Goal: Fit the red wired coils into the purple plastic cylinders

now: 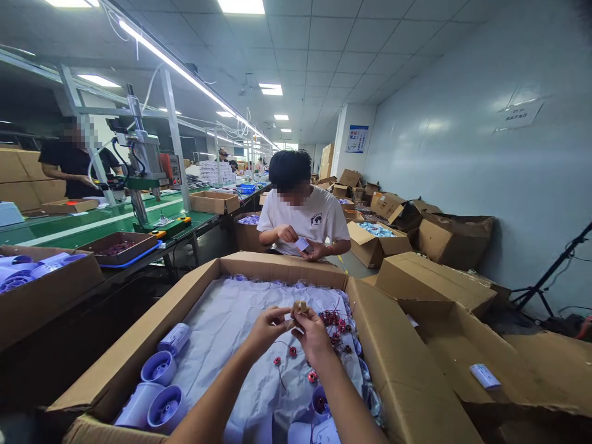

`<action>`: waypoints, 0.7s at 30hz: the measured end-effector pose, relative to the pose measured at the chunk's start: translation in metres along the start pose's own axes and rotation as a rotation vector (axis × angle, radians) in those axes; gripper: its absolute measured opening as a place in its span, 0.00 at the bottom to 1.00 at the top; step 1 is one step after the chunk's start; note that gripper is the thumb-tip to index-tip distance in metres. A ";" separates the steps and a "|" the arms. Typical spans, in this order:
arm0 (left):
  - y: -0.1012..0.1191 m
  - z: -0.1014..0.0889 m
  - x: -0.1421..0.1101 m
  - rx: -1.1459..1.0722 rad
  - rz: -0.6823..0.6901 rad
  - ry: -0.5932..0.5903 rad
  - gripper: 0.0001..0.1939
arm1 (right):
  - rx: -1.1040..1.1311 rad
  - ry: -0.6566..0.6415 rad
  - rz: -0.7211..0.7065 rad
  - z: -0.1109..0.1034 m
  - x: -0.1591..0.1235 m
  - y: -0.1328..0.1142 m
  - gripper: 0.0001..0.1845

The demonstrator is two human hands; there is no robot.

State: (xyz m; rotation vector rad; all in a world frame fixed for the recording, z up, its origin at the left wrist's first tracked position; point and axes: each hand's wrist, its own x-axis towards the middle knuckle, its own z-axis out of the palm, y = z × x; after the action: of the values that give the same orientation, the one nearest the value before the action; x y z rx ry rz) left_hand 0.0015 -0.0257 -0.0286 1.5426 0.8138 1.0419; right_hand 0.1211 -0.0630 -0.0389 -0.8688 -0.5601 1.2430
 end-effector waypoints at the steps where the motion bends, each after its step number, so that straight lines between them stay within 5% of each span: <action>1: 0.000 0.000 -0.001 -0.006 -0.013 -0.038 0.22 | -0.005 0.008 -0.025 -0.001 0.001 -0.001 0.18; 8: 0.002 -0.009 0.000 -0.095 -0.179 -0.129 0.29 | -0.405 -0.063 -0.183 -0.007 0.007 0.004 0.11; 12: 0.003 -0.013 0.003 -0.082 -0.200 -0.143 0.19 | -0.571 -0.145 -0.228 -0.010 0.004 0.006 0.05; 16: 0.003 -0.014 0.005 -0.118 -0.212 -0.063 0.17 | -0.664 -0.074 -0.289 -0.010 0.003 0.000 0.05; 21: 0.004 -0.012 0.002 -0.253 -0.243 -0.058 0.22 | -0.527 0.047 -0.330 -0.009 0.007 -0.005 0.08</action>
State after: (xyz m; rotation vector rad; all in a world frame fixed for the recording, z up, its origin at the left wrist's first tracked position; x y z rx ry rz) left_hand -0.0088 -0.0205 -0.0234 1.2219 0.7758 0.8809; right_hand 0.1327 -0.0592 -0.0406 -1.1823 -0.9752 0.7786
